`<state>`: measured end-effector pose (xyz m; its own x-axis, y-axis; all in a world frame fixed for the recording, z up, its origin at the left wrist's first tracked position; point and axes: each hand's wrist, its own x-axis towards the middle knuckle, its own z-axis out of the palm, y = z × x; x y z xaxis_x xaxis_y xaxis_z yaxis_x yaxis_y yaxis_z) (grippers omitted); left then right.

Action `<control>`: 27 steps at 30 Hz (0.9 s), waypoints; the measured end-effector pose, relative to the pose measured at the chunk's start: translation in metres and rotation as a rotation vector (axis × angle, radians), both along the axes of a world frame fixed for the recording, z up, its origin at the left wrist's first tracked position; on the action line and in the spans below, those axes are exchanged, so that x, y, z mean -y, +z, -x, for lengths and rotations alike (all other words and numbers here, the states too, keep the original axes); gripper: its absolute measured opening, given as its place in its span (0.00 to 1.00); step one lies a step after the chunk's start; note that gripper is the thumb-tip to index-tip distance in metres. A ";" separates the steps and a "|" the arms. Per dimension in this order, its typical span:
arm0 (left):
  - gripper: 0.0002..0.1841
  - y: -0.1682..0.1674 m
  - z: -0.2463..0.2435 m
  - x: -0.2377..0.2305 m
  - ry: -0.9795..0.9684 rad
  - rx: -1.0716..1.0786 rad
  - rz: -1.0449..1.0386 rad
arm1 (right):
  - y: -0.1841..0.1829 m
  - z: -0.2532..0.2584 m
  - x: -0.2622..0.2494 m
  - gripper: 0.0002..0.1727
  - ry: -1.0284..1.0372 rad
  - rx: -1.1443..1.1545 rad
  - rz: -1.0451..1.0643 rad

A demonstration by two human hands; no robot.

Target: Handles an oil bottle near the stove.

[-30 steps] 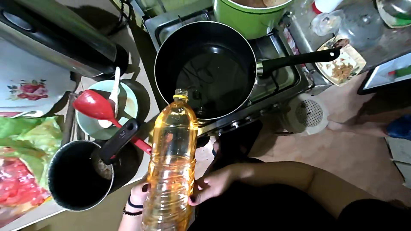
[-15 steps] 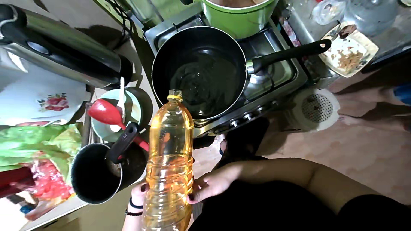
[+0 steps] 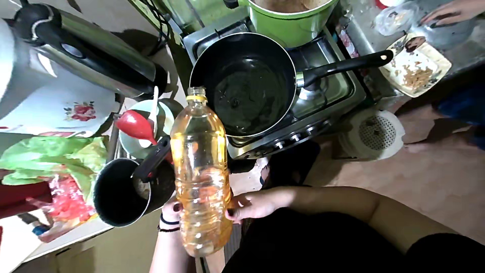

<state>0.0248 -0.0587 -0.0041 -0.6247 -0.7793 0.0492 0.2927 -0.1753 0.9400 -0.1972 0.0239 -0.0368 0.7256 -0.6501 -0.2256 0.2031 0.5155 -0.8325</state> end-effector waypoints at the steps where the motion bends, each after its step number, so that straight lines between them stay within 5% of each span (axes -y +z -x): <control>1: 0.11 -0.003 -0.001 0.004 -0.061 -0.037 0.000 | 0.000 0.001 -0.001 0.26 -0.043 0.002 0.014; 3: 0.15 -0.012 -0.006 0.012 -0.131 -0.057 -0.011 | -0.001 0.003 -0.004 0.24 -0.109 0.010 0.068; 7: 0.04 -0.022 -0.004 0.000 0.309 -0.023 -0.080 | 0.000 0.013 -0.014 0.22 -0.173 0.014 0.235; 13: 0.30 -0.001 0.038 -0.046 0.319 -0.314 -0.132 | 0.009 0.047 -0.036 0.32 -0.142 -0.221 0.296; 15: 0.32 -0.041 -0.003 -0.045 0.184 -0.248 -0.100 | 0.017 0.060 -0.038 0.32 -0.198 -0.301 0.319; 17: 0.27 -0.099 -0.023 -0.058 0.337 -0.266 -0.007 | 0.031 0.069 -0.039 0.28 -0.272 -0.296 0.330; 19: 0.28 -0.139 -0.052 -0.071 0.136 -0.360 0.159 | 0.050 0.070 -0.037 0.28 -0.345 -0.229 0.301; 21: 0.27 -0.089 -0.034 -0.129 0.389 -0.221 -0.186 | 0.068 0.060 -0.036 0.27 -0.442 -0.115 0.260; 23: 0.30 -0.081 -0.021 -0.164 0.327 -0.312 -0.122 | 0.081 0.042 -0.036 0.26 -0.509 -0.050 0.185; 27: 0.17 -0.066 -0.004 -0.208 0.495 -0.440 -0.042 | 0.100 -0.001 -0.035 0.23 -0.512 -0.031 0.122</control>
